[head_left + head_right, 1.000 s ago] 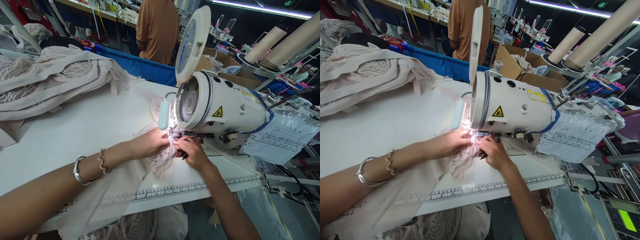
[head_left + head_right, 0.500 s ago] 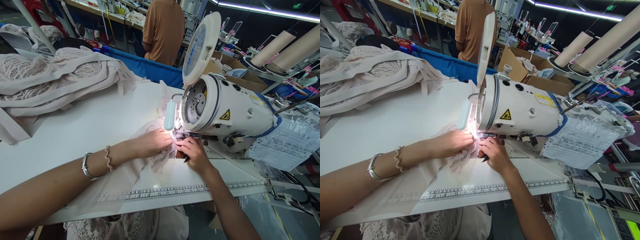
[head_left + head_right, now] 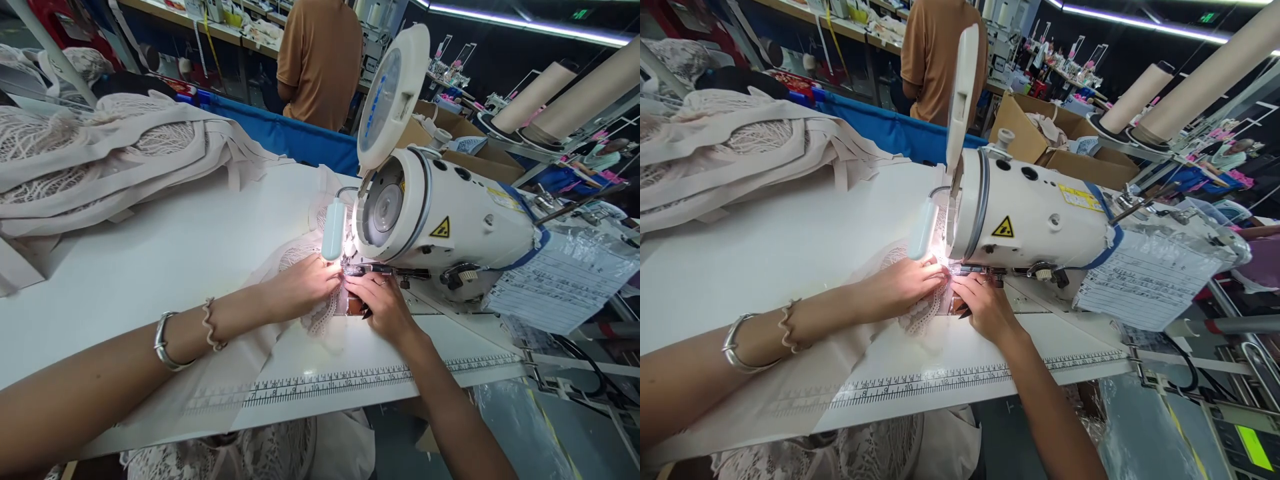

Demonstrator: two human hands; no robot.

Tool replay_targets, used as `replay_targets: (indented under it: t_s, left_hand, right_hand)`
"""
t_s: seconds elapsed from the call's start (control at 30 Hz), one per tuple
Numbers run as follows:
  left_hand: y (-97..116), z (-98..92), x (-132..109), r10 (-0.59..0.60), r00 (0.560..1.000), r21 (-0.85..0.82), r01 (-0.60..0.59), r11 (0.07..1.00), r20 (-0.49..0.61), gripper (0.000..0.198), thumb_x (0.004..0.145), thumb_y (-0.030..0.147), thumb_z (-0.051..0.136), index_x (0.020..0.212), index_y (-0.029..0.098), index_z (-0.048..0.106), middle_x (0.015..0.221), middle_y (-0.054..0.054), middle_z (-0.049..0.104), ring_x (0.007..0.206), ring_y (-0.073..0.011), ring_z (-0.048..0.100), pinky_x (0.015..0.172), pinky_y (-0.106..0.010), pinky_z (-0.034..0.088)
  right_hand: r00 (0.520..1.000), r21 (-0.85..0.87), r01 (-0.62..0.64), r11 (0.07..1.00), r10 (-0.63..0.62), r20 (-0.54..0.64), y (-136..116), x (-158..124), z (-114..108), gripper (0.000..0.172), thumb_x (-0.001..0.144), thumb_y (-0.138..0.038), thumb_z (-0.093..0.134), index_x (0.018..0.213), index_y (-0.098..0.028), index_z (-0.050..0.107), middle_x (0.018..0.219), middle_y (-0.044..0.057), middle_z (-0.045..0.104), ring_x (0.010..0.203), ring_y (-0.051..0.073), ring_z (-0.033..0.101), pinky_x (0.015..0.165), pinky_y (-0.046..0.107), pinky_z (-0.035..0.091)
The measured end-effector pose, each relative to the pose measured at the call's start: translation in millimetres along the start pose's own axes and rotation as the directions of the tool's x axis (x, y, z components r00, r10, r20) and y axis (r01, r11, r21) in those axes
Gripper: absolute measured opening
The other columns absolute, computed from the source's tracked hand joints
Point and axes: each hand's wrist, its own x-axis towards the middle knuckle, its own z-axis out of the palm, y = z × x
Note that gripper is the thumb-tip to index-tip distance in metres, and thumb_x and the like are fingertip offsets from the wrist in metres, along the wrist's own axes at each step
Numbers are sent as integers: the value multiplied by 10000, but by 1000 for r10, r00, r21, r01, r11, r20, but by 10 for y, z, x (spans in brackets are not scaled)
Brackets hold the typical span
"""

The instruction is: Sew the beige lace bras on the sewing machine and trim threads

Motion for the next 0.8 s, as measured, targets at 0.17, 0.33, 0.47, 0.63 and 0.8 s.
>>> replay_targets:
  t_s: [0.17, 0.33, 0.47, 0.63, 0.8]
  left_hand:
    - [-26, 1, -11, 32, 999, -57, -32, 998, 0, 283, 922, -38, 440, 974, 131, 660, 891, -72, 682, 772, -183, 554, 640, -317, 445]
    - [-5, 48, -21, -33, 999, 55, 31, 998, 29, 273, 891, -38, 460, 914, 130, 675, 862, -88, 648, 745, -199, 523, 602, -329, 401]
    - [20, 64, -4, -35, 999, 118, 35, 992, -5, 252, 917, -18, 458, 852, 128, 653, 867, -92, 639, 741, -198, 502, 594, -333, 359]
    - [16, 63, 14, 43, 999, 82, -42, 996, -19, 321, 944, -11, 410, 731, 159, 580, 773, -52, 624, 725, -180, 490, 644, -341, 387]
    - [24, 61, 9, 15, 998, 83, -10, 997, -60, 303, 978, 47, 400, 798, 150, 622, 751, -53, 632, 675, -176, 479, 606, -339, 353]
  right_hand:
    - [999, 41, 31, 999, -30, -12, -27, 36, -26, 285, 926, -34, 525, 1026, -205, 731, 1070, 36, 789, 967, 207, 664, 821, 355, 515]
    - [1000, -9, 11, 1000, -11, -3, -9, 29, -10, 382, 894, 19, 460, 1115, -170, 709, 1095, 57, 780, 972, 221, 659, 794, 367, 512]
    - [1000, -21, 5, 1000, -4, 20, 2, 11, 6, 369, 911, 1, 457, 1099, -186, 714, 1121, 57, 773, 1012, 224, 653, 835, 375, 503]
    - [999, -7, 52, 999, -52, -12, -15, 28, -10, 352, 892, 43, 446, 909, -200, 700, 1017, 24, 782, 920, 197, 636, 844, 369, 467]
    - [999, 3, 35, 999, -35, -22, -23, 37, -26, 394, 885, 54, 416, 1006, -190, 701, 953, 30, 781, 884, 196, 632, 814, 356, 457]
